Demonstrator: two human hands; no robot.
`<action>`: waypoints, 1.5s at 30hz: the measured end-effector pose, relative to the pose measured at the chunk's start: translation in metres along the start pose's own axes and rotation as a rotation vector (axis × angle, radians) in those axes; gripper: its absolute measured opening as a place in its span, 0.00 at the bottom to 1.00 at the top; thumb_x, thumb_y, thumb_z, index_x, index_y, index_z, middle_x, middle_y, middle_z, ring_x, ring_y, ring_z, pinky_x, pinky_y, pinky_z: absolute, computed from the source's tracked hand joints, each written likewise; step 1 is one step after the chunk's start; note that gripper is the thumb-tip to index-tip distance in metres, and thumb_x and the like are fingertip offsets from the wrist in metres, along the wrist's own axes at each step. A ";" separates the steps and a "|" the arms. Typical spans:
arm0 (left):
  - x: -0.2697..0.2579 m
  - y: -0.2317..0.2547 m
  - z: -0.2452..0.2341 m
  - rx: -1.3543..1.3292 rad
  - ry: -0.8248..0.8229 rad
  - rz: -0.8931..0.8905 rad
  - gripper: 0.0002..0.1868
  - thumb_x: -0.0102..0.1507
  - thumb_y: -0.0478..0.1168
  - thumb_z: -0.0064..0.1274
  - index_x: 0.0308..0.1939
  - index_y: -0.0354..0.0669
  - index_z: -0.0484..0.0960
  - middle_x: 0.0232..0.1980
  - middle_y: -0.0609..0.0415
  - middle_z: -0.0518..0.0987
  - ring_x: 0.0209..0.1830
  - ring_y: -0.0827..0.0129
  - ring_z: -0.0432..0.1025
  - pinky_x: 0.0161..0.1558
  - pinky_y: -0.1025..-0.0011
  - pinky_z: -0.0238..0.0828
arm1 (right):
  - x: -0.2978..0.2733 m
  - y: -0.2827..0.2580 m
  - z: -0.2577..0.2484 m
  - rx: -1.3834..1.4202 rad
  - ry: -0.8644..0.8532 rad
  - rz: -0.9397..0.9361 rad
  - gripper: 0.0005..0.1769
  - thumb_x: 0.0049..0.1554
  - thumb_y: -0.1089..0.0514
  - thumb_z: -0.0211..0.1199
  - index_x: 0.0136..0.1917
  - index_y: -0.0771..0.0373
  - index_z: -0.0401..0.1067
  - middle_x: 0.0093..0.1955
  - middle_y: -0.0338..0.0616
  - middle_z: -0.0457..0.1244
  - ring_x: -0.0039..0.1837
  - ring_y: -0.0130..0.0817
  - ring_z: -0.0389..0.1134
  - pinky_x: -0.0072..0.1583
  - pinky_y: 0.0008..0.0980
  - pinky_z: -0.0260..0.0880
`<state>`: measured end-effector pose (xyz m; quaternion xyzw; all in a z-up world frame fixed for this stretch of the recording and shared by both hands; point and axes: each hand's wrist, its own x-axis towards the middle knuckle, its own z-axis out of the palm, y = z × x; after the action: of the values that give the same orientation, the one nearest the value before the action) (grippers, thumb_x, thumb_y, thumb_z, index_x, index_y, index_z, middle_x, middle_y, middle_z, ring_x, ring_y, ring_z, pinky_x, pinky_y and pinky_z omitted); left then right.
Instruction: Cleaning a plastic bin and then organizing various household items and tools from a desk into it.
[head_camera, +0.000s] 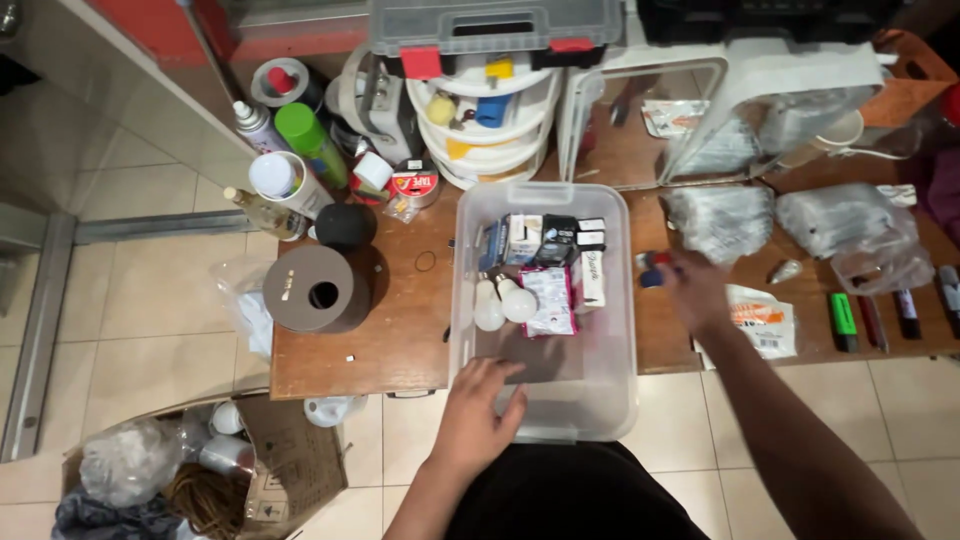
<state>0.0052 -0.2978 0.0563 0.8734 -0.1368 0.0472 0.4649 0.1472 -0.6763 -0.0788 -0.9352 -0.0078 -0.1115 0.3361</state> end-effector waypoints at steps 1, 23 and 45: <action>0.003 -0.002 -0.002 0.003 -0.039 -0.005 0.15 0.61 0.39 0.58 0.51 0.38 0.81 0.51 0.42 0.80 0.54 0.46 0.73 0.56 0.56 0.70 | 0.002 -0.024 -0.023 -0.031 0.019 -0.032 0.13 0.61 0.58 0.66 0.58 0.64 0.77 0.52 0.56 0.69 0.52 0.52 0.71 0.54 0.44 0.71; 0.012 -0.047 0.025 0.385 -0.326 0.080 0.18 0.61 0.48 0.56 0.44 0.36 0.82 0.50 0.42 0.81 0.52 0.52 0.75 0.54 0.55 0.69 | 0.025 -0.186 0.097 -0.098 -0.252 -0.354 0.16 0.54 0.61 0.66 0.56 0.65 0.76 0.52 0.58 0.67 0.54 0.58 0.68 0.54 0.49 0.69; 0.018 -0.039 0.023 0.424 -0.396 0.054 0.16 0.61 0.47 0.55 0.41 0.35 0.82 0.44 0.40 0.82 0.51 0.51 0.75 0.54 0.54 0.69 | 0.001 -0.207 0.128 0.204 -0.121 -0.151 0.13 0.51 0.63 0.72 0.50 0.65 0.76 0.47 0.52 0.68 0.46 0.46 0.73 0.48 0.39 0.74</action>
<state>0.0323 -0.2997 0.0155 0.9394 -0.2352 -0.0840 0.2348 0.1555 -0.4358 -0.0446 -0.8980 -0.1097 -0.0783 0.4189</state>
